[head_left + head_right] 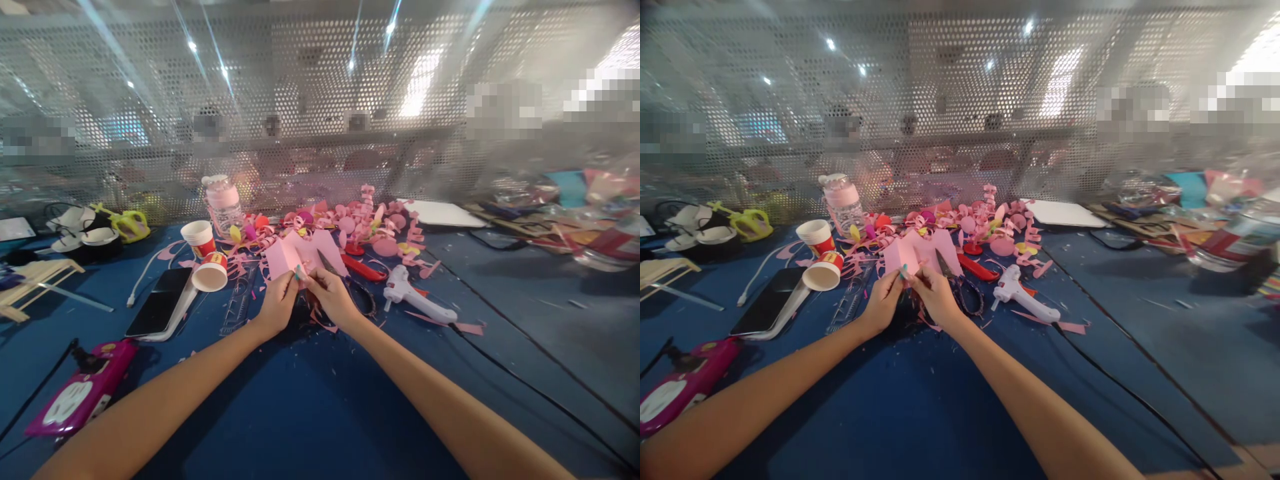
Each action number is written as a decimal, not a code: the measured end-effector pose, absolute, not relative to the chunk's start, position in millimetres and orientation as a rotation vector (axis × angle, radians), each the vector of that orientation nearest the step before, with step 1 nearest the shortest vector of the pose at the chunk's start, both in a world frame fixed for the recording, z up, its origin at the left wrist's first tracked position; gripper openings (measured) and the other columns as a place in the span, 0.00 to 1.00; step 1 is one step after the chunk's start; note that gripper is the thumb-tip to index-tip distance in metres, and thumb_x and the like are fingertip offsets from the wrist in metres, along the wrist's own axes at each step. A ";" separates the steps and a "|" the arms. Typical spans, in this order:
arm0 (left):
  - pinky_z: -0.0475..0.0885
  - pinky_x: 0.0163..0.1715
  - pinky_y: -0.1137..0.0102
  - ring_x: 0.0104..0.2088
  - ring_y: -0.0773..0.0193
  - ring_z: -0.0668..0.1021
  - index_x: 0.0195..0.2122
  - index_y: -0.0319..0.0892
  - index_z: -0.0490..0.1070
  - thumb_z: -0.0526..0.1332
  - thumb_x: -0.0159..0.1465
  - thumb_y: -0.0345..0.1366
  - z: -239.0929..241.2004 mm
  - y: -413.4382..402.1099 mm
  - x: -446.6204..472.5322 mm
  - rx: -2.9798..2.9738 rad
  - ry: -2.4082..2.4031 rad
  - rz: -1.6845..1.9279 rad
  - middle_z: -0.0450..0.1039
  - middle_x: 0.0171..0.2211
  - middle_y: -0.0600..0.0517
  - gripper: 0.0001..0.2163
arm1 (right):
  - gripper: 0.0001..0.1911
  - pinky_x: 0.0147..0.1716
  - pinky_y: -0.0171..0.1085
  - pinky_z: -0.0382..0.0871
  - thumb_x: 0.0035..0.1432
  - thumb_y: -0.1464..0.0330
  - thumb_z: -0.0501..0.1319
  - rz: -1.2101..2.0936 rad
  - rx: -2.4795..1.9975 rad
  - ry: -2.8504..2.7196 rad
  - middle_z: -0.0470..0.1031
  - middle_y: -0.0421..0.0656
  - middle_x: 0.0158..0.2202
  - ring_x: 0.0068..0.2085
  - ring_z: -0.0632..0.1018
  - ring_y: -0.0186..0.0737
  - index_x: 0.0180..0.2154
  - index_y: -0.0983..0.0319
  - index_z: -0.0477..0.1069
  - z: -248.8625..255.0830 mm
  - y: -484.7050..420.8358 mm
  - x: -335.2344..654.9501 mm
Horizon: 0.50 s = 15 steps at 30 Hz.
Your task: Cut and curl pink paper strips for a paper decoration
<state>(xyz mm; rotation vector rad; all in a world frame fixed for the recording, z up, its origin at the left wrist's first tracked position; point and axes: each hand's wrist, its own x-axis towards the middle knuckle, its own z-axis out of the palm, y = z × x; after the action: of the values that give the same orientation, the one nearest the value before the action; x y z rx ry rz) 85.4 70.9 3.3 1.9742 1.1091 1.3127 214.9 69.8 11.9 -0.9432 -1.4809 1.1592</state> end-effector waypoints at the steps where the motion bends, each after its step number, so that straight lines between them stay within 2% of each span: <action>1: 0.57 0.24 0.73 0.23 0.68 0.64 0.24 0.40 0.59 0.46 0.65 0.38 3.2 71.0 85.6 1.971 1.132 1.313 0.60 0.20 0.56 0.13 | 0.20 0.13 0.30 0.51 0.50 0.51 0.57 1.142 -0.953 -1.479 0.60 0.33 0.15 0.14 0.60 0.27 0.24 0.61 0.60 11.5 69.8 214.3; 6: 0.55 0.22 0.73 0.21 0.69 0.62 0.22 0.41 0.56 0.46 0.64 0.37 2.3 71.3 86.3 1.973 1.200 1.333 0.58 0.19 0.57 0.13 | 0.22 0.12 0.30 0.51 0.55 0.49 0.50 1.119 -0.963 -1.439 0.57 0.33 0.15 0.14 0.58 0.27 0.23 0.60 0.57 9.7 67.5 209.1; 11: 0.54 0.22 0.73 0.21 0.69 0.61 0.22 0.42 0.55 0.46 0.64 0.37 2.6 70.8 85.9 1.989 1.231 1.320 0.56 0.19 0.57 0.13 | 0.20 0.13 0.30 0.52 0.56 0.52 0.51 0.980 -1.018 -1.519 0.55 0.32 0.14 0.15 0.59 0.28 0.22 0.59 0.55 7.9 65.7 209.5; 15: 0.52 0.22 0.73 0.21 0.69 0.60 0.21 0.42 0.53 0.46 0.64 0.38 2.4 71.4 86.0 1.988 1.206 1.306 0.55 0.18 0.58 0.14 | 0.18 0.16 0.31 0.55 0.58 0.55 0.50 0.887 -1.055 -1.627 0.58 0.34 0.15 0.16 0.61 0.29 0.23 0.60 0.57 12.0 64.7 214.3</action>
<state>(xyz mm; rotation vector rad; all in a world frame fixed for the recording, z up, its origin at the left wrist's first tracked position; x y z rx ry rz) 86.0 71.4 2.4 1.9882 1.2061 1.3058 214.3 64.7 12.0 -1.0555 -1.6265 0.8874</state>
